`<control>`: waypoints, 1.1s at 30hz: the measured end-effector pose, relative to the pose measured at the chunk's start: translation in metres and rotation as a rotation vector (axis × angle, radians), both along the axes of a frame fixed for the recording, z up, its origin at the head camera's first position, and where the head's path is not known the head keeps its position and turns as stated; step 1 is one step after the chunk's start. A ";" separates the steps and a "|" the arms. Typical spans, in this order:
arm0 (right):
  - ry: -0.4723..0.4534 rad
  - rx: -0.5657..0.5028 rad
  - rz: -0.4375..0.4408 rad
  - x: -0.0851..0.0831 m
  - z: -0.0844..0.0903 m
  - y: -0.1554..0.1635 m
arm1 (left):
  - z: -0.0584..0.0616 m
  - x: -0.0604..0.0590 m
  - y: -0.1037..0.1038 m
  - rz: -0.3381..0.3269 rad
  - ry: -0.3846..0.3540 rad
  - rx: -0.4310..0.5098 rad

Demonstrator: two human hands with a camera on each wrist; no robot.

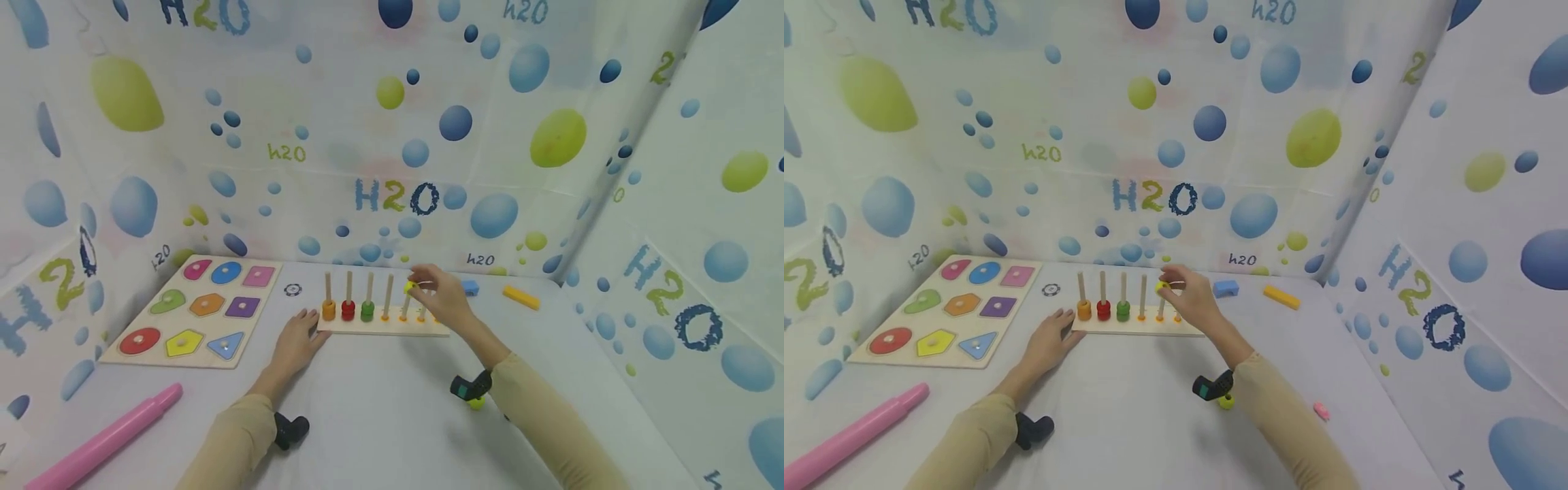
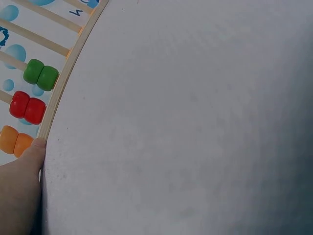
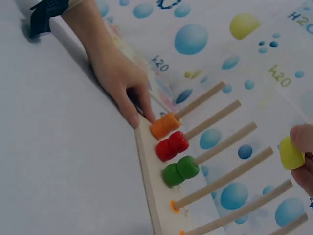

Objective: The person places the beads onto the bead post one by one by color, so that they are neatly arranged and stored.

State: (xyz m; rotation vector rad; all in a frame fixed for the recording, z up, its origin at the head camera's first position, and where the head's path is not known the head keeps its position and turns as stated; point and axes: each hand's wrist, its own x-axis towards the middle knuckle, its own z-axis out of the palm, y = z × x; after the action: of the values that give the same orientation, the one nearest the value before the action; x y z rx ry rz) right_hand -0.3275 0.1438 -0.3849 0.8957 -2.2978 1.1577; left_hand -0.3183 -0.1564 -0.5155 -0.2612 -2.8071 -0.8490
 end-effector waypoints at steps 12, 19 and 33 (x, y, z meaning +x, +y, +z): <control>-0.028 0.048 -0.053 -0.041 -0.005 -0.033 | -0.002 0.000 0.001 0.002 -0.020 0.001; -0.010 0.057 -0.050 -0.045 -0.005 -0.035 | 0.000 -0.001 0.000 -0.005 -0.009 -0.001; -0.086 -0.042 -0.032 -0.029 -0.003 -0.020 | 0.005 0.001 0.000 -0.007 -0.019 -0.005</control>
State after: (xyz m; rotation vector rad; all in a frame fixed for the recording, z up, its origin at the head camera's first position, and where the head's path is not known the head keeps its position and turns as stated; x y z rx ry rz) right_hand -0.3568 0.1238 -0.3879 0.8063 -2.3377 1.2485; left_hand -0.3172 -0.1565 -0.5104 -0.2654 -2.8275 -0.8504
